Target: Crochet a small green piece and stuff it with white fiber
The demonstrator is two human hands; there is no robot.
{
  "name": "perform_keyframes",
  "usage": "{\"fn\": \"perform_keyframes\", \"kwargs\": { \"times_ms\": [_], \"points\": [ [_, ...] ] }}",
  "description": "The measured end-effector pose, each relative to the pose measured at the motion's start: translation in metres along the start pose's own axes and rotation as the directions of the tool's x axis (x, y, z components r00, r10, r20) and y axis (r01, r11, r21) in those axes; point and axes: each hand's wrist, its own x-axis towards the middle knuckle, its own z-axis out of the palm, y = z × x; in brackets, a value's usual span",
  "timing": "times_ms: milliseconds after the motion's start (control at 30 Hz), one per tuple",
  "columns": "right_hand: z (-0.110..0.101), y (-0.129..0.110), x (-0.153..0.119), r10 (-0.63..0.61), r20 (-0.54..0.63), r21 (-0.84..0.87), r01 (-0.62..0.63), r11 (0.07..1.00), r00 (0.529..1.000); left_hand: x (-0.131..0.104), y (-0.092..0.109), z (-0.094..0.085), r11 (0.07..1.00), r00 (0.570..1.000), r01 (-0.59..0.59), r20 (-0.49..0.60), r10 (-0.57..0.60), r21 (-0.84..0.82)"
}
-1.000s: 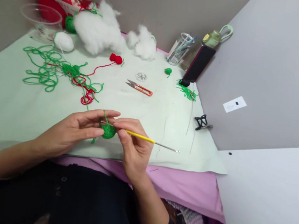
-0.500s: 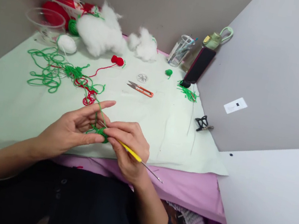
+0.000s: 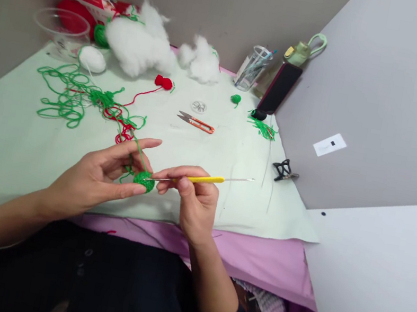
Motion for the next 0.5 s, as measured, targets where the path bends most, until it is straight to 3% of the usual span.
{"fn": "perform_keyframes", "kwargs": {
  "times_ms": [167,300,400,500],
  "points": [
    [-0.003,-0.005,-0.001,-0.007,0.041,-0.083,0.01,0.996,0.999,0.0,-0.002,0.0,0.999,1.0,-0.011,-0.007,0.011,0.045],
    [-0.004,-0.011,-0.001,-0.095,0.085,-0.249,0.113,0.962,0.992,0.0,-0.002,0.002,0.998,0.999,-0.026,-0.034,0.029,0.065],
    [-0.004,-0.013,-0.004,-0.214,0.222,-0.433,0.293,0.852,0.951,0.0,-0.004,0.004,0.996,0.995,-0.045,-0.086,0.051,0.071],
    [-0.003,-0.01,-0.009,-0.301,0.372,-0.607,0.475,0.637,0.878,0.0,-0.007,0.008,0.997,0.984,-0.036,-0.172,0.048,0.07]
  ]
}}
